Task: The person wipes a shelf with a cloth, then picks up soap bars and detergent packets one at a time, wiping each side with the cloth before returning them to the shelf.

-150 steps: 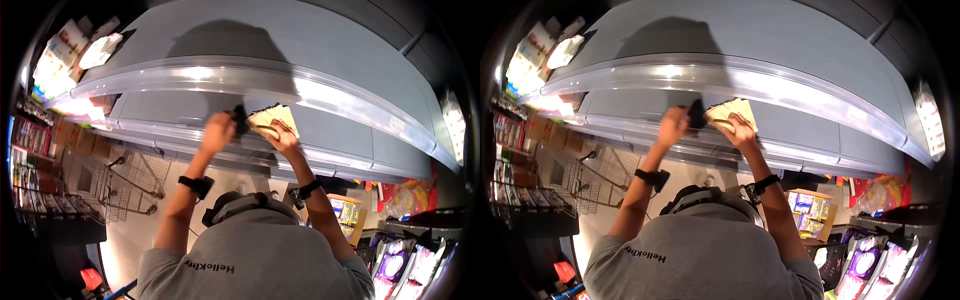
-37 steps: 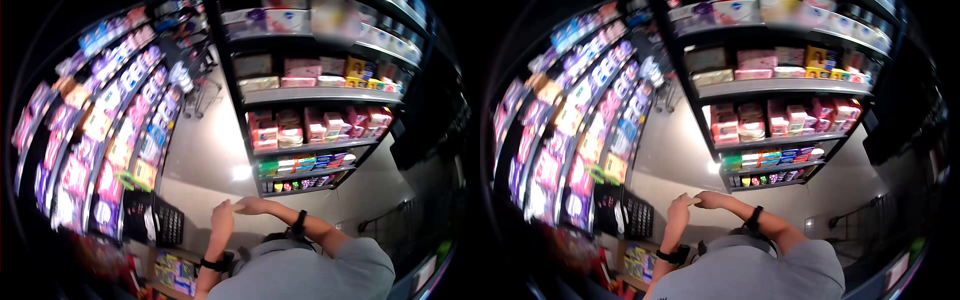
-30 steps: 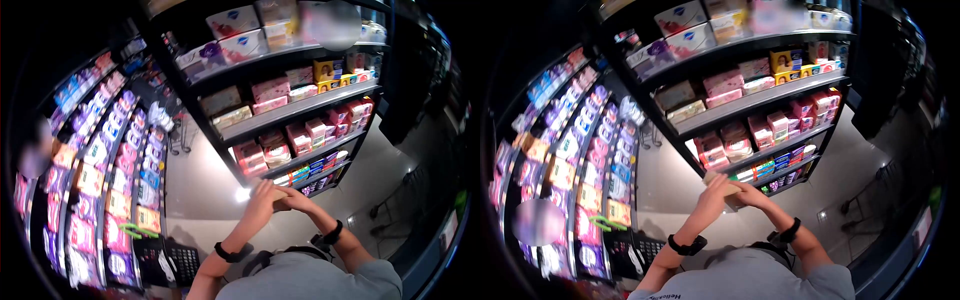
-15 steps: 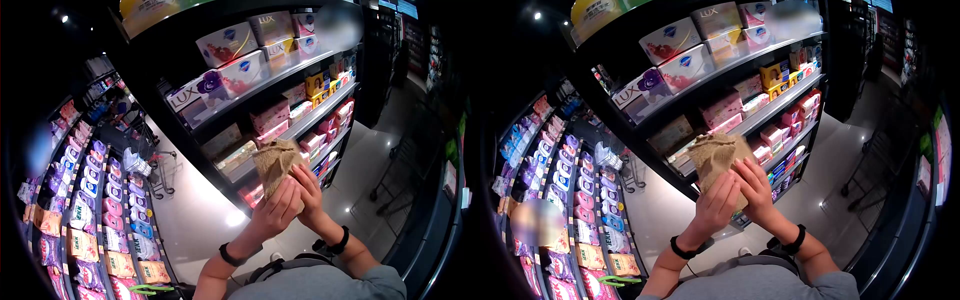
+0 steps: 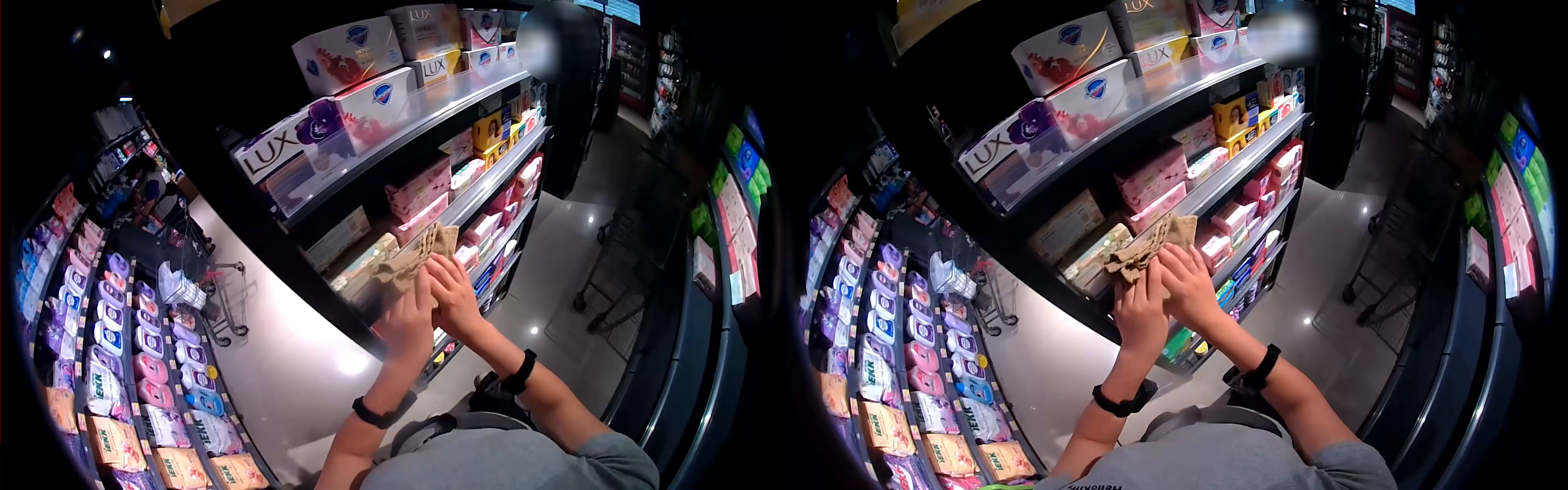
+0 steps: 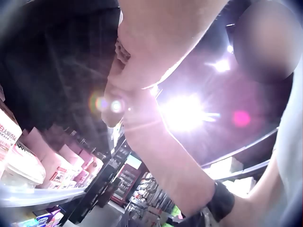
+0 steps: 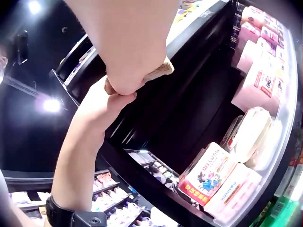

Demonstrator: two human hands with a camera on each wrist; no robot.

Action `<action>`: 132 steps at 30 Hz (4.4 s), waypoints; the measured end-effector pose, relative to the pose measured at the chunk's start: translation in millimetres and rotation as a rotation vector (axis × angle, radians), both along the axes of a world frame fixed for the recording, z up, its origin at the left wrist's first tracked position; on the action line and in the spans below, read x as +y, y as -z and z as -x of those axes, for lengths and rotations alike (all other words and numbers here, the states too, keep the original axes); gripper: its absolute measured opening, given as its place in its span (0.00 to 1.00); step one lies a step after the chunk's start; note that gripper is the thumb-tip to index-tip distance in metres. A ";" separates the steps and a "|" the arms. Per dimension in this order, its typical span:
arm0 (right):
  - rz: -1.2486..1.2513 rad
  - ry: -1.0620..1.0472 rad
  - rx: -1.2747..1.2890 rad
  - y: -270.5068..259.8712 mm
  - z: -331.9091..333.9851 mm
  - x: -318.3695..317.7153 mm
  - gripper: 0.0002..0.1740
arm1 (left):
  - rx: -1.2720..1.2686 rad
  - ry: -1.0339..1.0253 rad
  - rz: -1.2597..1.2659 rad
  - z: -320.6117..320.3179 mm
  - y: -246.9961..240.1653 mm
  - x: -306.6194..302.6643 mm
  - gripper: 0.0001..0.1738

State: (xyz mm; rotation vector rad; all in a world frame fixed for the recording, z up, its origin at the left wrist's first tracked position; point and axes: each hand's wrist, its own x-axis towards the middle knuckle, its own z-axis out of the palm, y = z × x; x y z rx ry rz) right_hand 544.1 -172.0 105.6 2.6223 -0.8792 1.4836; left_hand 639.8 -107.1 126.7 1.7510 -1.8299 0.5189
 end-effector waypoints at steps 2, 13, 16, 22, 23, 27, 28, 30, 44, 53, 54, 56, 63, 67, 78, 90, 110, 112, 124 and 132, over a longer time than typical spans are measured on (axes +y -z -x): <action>0.013 -0.029 -0.021 -2.8 -0.2 -1.6 0.32 | -0.049 -0.028 0.138 0.4 6.1 -5.0 0.31; -0.025 -0.038 -0.095 -13.1 29.0 -42.7 0.17 | -0.028 0.011 0.184 32.1 -0.5 -43.2 0.31; -0.031 -0.077 -0.149 -11.0 26.3 -43.1 0.18 | 0.046 0.040 0.118 29.5 -3.3 -36.2 0.35; -0.072 -0.178 -0.088 -33.8 22.0 -33.5 0.17 | 0.095 -0.013 0.056 22.1 -7.1 -13.6 0.36; -0.082 -0.221 -0.102 -32.9 18.8 -32.2 0.16 | 0.110 -0.042 0.044 21.7 -7.8 -7.7 0.35; -0.082 -0.279 -0.082 -28.5 5.1 -28.9 0.15 | 0.201 -0.096 0.034 19.7 -1.5 9.1 0.30; -0.080 -0.281 -0.083 -27.0 2.2 -28.4 0.15 | 0.210 -0.093 0.043 19.1 1.7 11.7 0.28; -0.060 -0.275 -0.091 -27.7 0.7 -27.2 0.15 | 0.205 -0.116 0.062 21.1 1.8 13.0 0.25; -0.219 -0.497 0.026 -52.3 27.5 -52.2 0.18 | -0.130 -0.280 -0.057 -20.4 -115.4 -7.4 0.21; -0.192 -0.573 -0.049 -50.9 26.6 -55.8 0.17 | -0.095 -0.367 -0.026 -40.7 -121.9 -23.7 0.18; -0.205 -0.580 -0.053 -49.9 26.2 -57.3 0.17 | -0.078 -0.350 0.002 -36.2 -125.6 -22.2 0.15; -0.226 -0.628 -0.091 -46.6 27.0 -61.5 0.14 | 0.074 -0.434 -0.189 -19.9 -138.9 -17.9 0.07; -0.358 -0.823 -0.536 -54.7 52.8 -57.8 0.13 | -0.143 -0.414 0.017 3.3 -129.8 -12.1 0.22; -0.513 -1.063 -0.614 -70.6 66.3 -50.5 0.20 | -0.381 -0.161 0.335 -0.7 -113.2 6.7 0.20; -1.661 -1.351 -0.366 -69.0 57.0 -22.6 0.38 | -0.591 0.448 0.136 -7.9 -124.2 52.0 0.17; -1.688 -1.288 -0.640 -85.4 41.6 -13.9 0.32 | 0.778 0.312 -0.214 -7.1 -168.7 45.7 0.30; -1.053 -1.094 -0.187 -56.5 56.8 -34.5 0.24 | -0.095 -0.102 -0.145 2.3 -165.5 -2.3 0.23; -1.080 -1.122 -0.165 -53.2 61.0 -31.3 0.24 | -0.117 -0.166 -0.097 4.2 -163.1 -4.3 0.21; -1.141 -1.019 -0.231 -31.7 75.7 -31.7 0.21 | -0.096 -0.468 -0.291 -24.8 -154.7 -15.5 0.14; -0.824 -0.897 -0.021 -30.1 95.9 -48.3 0.16 | -0.013 -0.422 -0.294 -43.2 -147.8 -21.0 0.18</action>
